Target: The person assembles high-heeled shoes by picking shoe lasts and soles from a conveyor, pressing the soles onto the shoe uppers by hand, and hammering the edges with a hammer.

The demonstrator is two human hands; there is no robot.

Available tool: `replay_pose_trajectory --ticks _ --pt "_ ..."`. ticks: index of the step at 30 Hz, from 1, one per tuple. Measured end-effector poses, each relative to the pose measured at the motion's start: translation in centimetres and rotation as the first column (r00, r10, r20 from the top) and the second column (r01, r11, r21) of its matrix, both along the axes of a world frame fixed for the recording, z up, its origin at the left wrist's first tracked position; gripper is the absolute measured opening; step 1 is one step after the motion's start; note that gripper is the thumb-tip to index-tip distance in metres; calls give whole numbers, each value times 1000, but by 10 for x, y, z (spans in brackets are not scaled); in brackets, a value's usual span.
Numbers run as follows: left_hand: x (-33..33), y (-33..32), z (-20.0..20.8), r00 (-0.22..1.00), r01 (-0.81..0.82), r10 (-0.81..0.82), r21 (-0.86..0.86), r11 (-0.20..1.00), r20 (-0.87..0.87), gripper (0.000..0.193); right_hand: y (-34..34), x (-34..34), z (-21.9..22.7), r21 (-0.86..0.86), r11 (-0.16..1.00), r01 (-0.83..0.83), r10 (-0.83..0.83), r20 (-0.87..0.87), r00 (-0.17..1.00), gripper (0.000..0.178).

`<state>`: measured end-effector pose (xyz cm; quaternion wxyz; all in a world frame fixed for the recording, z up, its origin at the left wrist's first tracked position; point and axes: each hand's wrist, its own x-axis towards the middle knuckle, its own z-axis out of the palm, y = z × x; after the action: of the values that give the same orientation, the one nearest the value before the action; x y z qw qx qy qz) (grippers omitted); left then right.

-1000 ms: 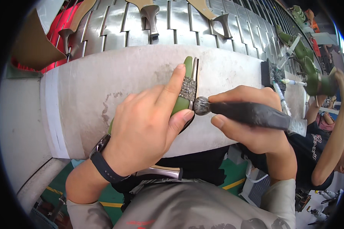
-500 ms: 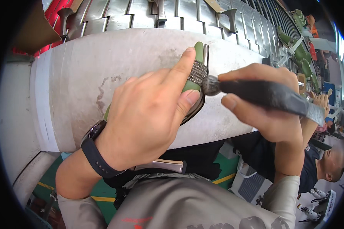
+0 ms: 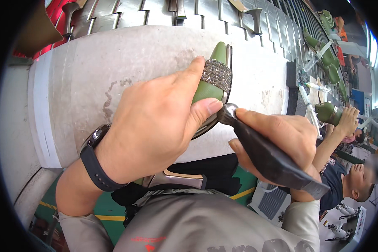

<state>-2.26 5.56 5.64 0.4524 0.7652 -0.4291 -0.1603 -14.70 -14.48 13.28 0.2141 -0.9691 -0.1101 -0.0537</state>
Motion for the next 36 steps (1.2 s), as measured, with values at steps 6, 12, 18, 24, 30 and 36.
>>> replay_pose_trajectory --ticks 6,12,18,24,30,36 --pt "-1 2 -4 1000 -26 26 2 1000 -3 55 22 -26 -23 -23 988 155 -154 43 987 43" --pt "-2 2 -3 1000 -16 16 -31 999 18 55 52 -46 -50 84 958 275 -284 126 950 45" --pt "-5 1 -2 998 -39 39 7 999 56 55 71 -44 -53 349 903 252 -269 -1 963 40" --pt "9 13 -10 999 7 -12 -103 995 -47 49 49 -41 -59 351 927 130 -172 91 981 43" --pt "6 28 -12 994 11 -11 -2 1000 109 44 55 -45 -61 190 977 102 -135 173 976 43" --pt "6 24 -20 985 0 8 -48 999 172 42 55 -33 -77 402 916 -7 -64 163 985 43"
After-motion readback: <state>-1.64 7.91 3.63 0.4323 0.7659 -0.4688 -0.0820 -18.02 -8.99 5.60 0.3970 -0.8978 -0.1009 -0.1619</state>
